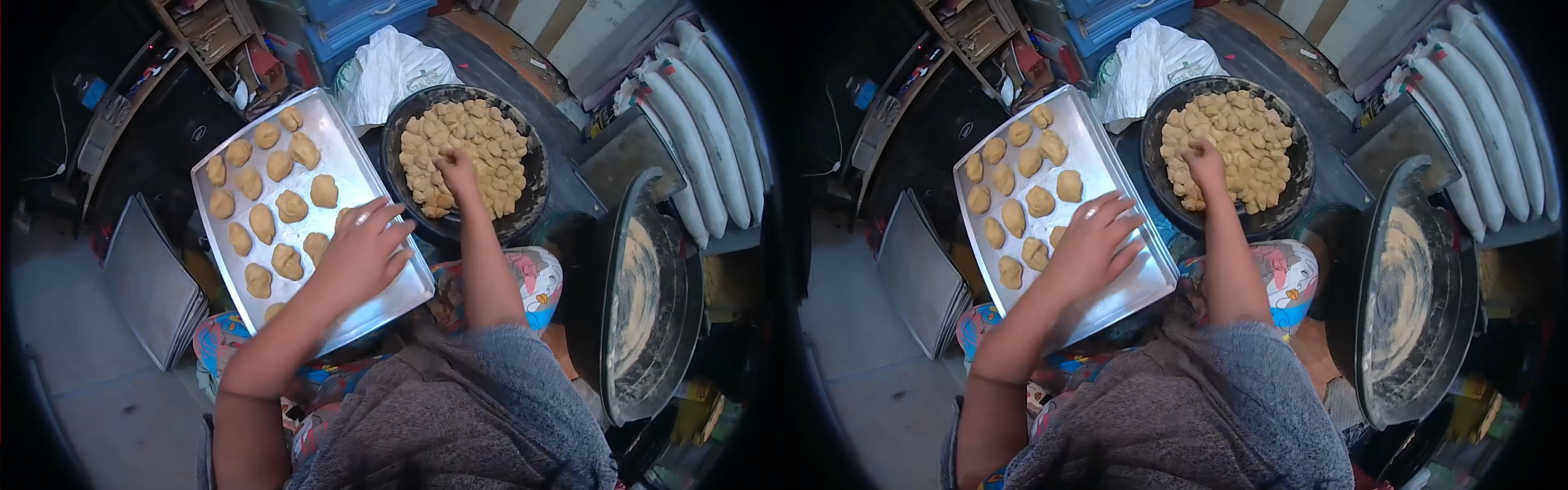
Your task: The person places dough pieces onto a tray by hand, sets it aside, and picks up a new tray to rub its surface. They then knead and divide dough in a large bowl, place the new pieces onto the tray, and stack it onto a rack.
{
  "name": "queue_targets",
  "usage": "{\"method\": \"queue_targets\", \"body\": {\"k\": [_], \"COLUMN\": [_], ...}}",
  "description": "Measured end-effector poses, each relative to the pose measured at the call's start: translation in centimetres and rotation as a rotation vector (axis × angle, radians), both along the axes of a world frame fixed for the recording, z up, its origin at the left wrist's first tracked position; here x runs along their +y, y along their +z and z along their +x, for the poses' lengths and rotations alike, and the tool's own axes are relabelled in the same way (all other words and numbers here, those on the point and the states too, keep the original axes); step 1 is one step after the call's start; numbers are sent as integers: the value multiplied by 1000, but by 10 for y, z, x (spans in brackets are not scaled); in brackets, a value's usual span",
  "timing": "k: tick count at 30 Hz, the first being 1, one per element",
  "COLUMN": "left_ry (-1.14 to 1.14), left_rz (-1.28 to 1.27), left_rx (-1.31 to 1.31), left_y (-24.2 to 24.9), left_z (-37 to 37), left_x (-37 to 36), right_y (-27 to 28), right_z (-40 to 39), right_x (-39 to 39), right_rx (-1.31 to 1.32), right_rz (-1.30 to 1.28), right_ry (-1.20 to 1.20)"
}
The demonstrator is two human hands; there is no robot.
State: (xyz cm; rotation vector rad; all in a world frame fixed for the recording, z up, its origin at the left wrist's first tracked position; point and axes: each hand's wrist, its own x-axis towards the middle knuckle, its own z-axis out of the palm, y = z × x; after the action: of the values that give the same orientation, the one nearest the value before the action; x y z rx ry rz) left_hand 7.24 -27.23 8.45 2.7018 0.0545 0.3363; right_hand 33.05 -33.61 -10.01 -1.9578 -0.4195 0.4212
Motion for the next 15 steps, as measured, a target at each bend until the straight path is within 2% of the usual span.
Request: {"method": "queue_targets", "body": {"k": [1, 2, 3, 4, 5, 7, 8, 9, 10, 12, 13, 15], "left_ry": [-54, -45, -74, -101, -87, -132, -111, -131, -153, -149, -150, -152], "left_rz": [74, 81, 122, 160, 166, 97, 106, 132, 154, 134, 110, 69], "left_rx": [-3, 0, 251, 507, 520, 417, 434, 426, 420, 470, 502, 540], "left_y": [-7, -7, -6, -6, -7, -13, -19, -25, -31, -33, -33, -31], "left_z": [30, 54, 76, 91, 101, 113, 116, 119, 119, 121, 122, 120], "left_x": [6, 12, 18, 22, 23, 28, 31, 34, 36, 43, 48, 53], "right_y": [-48, -125, -177, -178, -180, -245, -266, -259, -263, -268, -256, -230], "right_z": [24, 51, 67, 59, 46, 42, 33, 20, 9, -1, 0, 1], "right_x": [0, -10, -13, -14, -17, -20, -14, -8, -4, 4, 10, 8], "right_rx": [19, -122, -267, -181, -92, 16, 212, 405, 411, 464, 466, 411], "right_rz": [-195, -429, -655, -782, -908, -874, -856, -831, -829, -595, -600, -701], "right_ry": [-10, 248, 509, 464, 424, 391, 114, -164, -141, -452, -436, -232]}}
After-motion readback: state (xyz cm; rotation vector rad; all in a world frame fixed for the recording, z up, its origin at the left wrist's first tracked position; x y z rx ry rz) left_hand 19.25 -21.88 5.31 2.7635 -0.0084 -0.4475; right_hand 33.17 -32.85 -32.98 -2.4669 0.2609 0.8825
